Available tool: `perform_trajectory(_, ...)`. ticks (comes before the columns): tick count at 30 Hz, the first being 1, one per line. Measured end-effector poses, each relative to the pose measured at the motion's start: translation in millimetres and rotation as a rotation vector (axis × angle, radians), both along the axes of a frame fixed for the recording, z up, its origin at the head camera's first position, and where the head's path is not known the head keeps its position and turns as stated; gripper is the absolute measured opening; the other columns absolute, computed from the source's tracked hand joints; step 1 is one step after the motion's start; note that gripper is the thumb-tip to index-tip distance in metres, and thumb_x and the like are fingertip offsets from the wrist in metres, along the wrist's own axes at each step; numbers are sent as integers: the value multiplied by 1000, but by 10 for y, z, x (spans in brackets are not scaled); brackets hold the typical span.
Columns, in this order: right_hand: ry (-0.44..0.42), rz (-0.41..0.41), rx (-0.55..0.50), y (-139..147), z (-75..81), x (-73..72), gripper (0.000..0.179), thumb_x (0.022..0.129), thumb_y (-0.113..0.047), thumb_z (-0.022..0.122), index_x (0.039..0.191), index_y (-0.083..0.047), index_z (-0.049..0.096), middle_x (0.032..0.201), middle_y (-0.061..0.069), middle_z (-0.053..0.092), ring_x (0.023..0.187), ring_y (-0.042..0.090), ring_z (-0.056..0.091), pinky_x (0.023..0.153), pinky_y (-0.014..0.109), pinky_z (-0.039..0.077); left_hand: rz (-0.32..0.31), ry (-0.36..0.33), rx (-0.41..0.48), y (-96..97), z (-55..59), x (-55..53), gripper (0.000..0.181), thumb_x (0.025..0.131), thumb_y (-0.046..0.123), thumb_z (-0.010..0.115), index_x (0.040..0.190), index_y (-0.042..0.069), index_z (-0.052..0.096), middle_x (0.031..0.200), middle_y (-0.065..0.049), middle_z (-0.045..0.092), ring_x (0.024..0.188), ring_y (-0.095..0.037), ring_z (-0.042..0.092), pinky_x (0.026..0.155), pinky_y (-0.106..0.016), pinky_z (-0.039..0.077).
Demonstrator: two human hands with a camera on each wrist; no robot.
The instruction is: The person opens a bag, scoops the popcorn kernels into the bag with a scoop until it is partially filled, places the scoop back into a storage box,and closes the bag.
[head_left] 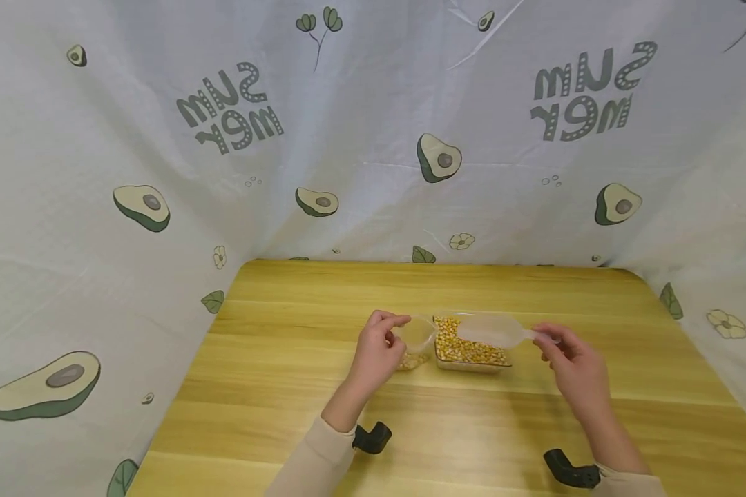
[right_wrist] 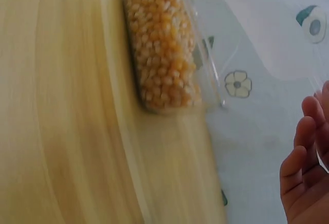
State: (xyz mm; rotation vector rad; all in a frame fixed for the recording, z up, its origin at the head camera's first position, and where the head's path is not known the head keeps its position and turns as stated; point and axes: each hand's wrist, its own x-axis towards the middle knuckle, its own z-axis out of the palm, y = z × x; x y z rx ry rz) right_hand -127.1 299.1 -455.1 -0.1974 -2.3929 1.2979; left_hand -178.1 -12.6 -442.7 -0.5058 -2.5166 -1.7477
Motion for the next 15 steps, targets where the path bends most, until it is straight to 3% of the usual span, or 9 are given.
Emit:
perform_trajectory(6,-17,5,123,120,8,48,22,98,-23,63,113,-7,70,75,-23,57,68,4,53,50,20,40,13,-18,3,13,5,7,44,86,-10,50,124,2,69,113,-14,55,67,-9,38,53,-17,32)
perform_trajectory(11,1,25,229,174,13,72,20,98,-21,64,111,-8,71,78,-31,56,68,-7,52,51,18,41,9,-24,12,28,-11,9,44,86,-11,50,124,1,68,113,-17,55,67,-9,38,53,-16,32)
perform_trajectory(15,2,34,277,209,29,76,20,98,-21,64,112,-9,71,83,-29,59,69,-12,51,53,17,43,10,-27,16,36,-17,13,44,86,-11,50,124,0,68,113,-17,54,66,-9,38,53,-16,32)
